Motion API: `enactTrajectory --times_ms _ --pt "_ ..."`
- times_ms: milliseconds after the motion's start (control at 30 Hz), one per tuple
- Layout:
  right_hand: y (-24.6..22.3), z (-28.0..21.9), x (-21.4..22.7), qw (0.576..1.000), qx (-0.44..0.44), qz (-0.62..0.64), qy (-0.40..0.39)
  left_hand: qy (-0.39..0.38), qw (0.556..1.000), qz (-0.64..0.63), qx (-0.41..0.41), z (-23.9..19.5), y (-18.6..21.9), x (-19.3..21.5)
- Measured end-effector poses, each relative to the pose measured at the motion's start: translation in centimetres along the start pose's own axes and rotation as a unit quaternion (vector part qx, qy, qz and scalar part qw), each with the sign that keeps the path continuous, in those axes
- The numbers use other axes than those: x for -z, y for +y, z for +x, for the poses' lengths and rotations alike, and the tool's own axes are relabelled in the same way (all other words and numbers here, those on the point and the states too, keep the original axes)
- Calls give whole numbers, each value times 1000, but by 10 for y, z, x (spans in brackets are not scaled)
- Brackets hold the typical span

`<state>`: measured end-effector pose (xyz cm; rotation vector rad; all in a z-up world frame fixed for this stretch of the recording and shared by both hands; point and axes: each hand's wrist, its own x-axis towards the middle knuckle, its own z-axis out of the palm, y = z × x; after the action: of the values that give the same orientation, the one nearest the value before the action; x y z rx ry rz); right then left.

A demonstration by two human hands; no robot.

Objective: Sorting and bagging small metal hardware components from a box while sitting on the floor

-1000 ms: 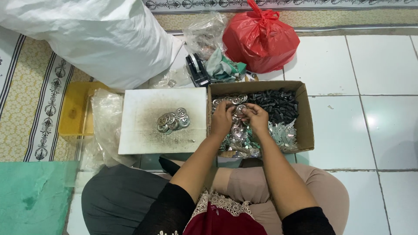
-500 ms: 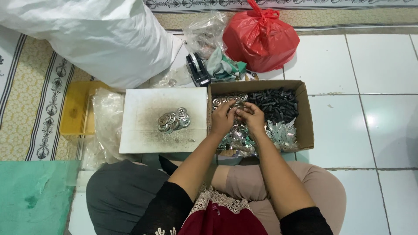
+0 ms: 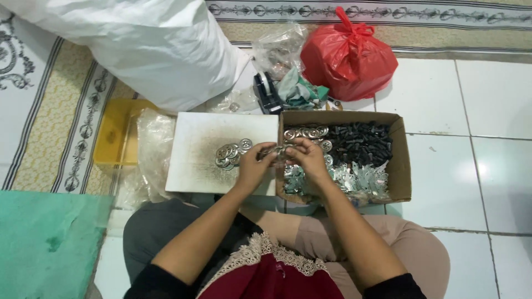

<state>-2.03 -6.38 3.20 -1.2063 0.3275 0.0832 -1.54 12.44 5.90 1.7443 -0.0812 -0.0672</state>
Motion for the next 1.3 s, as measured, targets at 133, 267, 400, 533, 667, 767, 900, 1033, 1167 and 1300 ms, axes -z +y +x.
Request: enactTrajectory --times_ms 133,267,400,533,667,767,900,1033,1167,1300 --pt "-2 -8 -48 998 -7 -44 -52 5 996 74 49 -14 29 52" --pt "-2 -11 -92 996 15 -82 -39 65 994 51 73 -18 30 87" --pt "18 1 -116 992 45 -120 -24 122 989 40 66 -14 20 99" --pt "17 7 -125 991 51 -124 -1 147 987 69 20 2 -11 101" --pt "36 32 -119 977 94 -191 23 134 985 98 -40 13 -30 100" --pt "31 30 -119 949 137 -282 37 140 978 141 -61 16 -36 100" --pt "61 62 -108 893 136 -426 49 158 970 168 -70 19 -41 104" --pt "58 55 -113 895 165 -414 34 149 977 132 -73 21 -46 106" --pt "55 48 -120 903 202 -379 10 161 969 146 -118 19 -34 107" --pt "37 38 -126 885 258 -387 -18 160 959 183 -148 19 -40 109"
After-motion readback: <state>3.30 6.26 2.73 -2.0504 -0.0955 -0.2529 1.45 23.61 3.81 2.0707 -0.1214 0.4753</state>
